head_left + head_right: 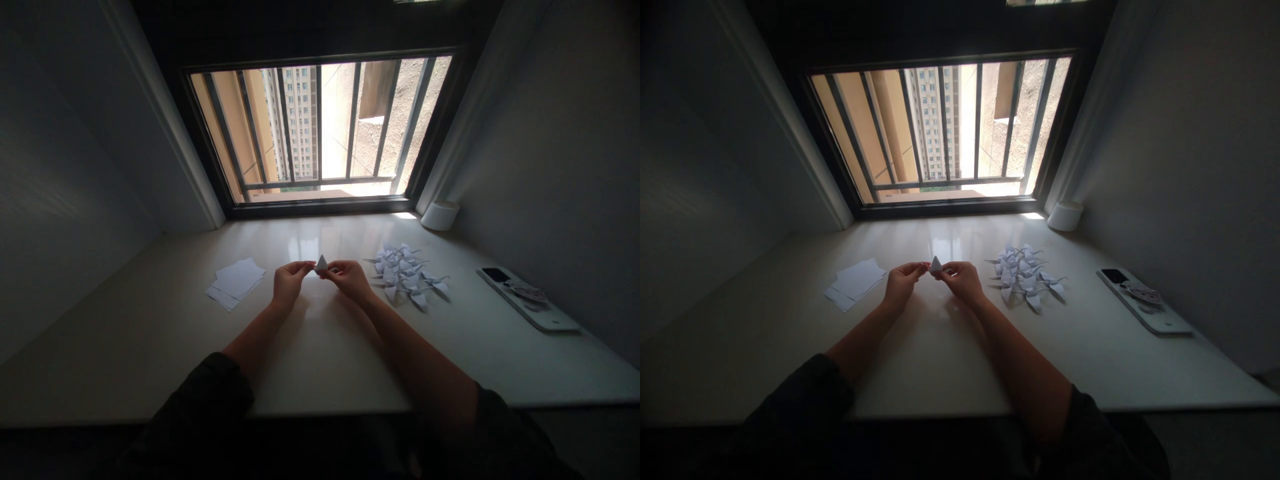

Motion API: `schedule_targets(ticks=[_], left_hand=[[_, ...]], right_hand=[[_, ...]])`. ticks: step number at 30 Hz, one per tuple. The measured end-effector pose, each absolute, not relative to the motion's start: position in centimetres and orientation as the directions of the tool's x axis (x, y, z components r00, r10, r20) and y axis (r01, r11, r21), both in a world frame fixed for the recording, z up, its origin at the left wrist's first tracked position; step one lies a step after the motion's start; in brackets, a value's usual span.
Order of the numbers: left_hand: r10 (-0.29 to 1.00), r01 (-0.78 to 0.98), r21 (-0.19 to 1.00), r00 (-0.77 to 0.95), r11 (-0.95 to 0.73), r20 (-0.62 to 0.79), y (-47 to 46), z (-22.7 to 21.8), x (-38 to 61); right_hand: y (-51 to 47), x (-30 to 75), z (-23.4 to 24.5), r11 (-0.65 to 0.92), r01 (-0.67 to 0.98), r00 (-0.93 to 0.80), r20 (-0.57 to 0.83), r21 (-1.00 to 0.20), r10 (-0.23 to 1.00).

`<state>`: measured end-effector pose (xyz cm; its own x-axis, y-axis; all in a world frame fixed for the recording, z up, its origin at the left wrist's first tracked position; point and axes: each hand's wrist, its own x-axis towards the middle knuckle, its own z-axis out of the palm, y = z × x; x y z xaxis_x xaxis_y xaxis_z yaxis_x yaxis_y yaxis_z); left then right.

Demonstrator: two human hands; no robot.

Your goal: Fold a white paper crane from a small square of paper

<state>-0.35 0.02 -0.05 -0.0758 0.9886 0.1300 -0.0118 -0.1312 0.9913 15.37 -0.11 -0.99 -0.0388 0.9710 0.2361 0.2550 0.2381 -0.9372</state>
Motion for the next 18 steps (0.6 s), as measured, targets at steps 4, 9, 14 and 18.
schedule_targets(ticks=[4, 9, 14, 18], left_hand=[[0.993, -0.022, 0.997, -0.095, -0.077, 0.074, -0.23, 0.37, -0.23], [0.994, -0.042, 0.997, -0.093, -0.065, 0.061, -0.08, 0.21, -0.3], [0.986, -0.051, 0.986, -0.059, -0.158, 0.155, 0.32, -0.28, -0.45], [0.985, -0.055, 0.984, -0.046, -0.168, 0.165, 0.33, -0.32, -0.4]], right_hand=[[-0.1, 15.52, -0.96, 0.242, 0.279, -0.017, 0.247, -0.929, 0.969], [-0.2, 15.65, -0.86, 0.261, 0.313, -0.013, 0.271, -0.913, 0.963], [-0.44, 15.6, -0.63, 0.27, 0.412, 0.002, 0.297, -0.87, 0.955], [-0.57, 15.4, -0.57, 0.291, 0.462, 0.005, 0.331, -0.838, 0.944]])
